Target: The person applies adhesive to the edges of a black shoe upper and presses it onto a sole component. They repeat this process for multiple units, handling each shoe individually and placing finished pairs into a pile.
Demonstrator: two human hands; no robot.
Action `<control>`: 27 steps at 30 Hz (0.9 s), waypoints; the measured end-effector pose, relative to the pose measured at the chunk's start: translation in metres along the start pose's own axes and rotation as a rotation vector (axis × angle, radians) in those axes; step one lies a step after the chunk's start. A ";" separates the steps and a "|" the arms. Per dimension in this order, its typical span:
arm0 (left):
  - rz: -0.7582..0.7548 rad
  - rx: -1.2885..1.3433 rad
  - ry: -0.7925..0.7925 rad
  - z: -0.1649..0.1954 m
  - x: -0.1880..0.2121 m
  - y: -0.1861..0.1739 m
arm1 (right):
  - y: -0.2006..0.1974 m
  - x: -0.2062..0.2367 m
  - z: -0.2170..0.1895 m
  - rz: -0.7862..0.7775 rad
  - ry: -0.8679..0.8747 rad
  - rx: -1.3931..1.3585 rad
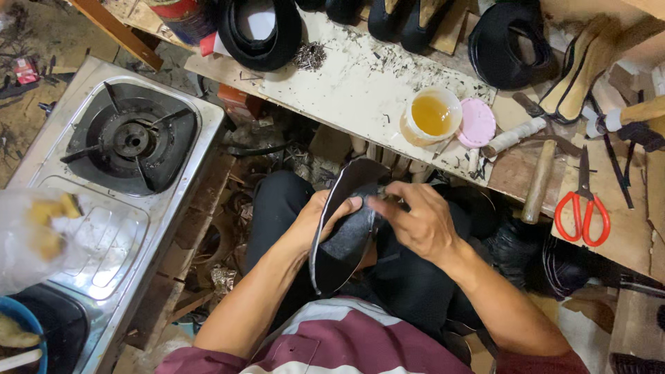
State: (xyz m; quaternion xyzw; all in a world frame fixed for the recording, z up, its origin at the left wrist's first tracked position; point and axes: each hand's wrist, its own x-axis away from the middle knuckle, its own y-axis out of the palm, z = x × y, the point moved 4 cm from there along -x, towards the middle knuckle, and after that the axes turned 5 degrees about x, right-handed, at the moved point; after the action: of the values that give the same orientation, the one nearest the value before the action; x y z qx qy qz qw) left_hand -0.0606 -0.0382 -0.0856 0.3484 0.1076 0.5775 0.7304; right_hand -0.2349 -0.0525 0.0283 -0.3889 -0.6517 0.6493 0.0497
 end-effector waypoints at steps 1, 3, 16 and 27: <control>-0.006 -0.029 0.014 0.001 0.001 0.001 | -0.002 -0.001 0.001 0.034 0.015 -0.021; 0.008 0.028 -0.066 -0.001 0.003 0.000 | -0.005 -0.003 0.002 0.103 0.047 -0.061; 0.013 0.061 -0.033 -0.004 0.002 -0.004 | -0.004 0.002 0.003 0.030 -0.008 -0.073; 0.096 0.071 -0.073 0.012 0.008 -0.015 | -0.008 -0.002 0.065 0.023 0.226 0.081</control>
State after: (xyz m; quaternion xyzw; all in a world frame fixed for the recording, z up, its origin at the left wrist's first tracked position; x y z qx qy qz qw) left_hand -0.0396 -0.0363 -0.0846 0.3995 0.0845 0.5947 0.6925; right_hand -0.2738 -0.1050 0.0265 -0.4647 -0.6105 0.6278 0.1310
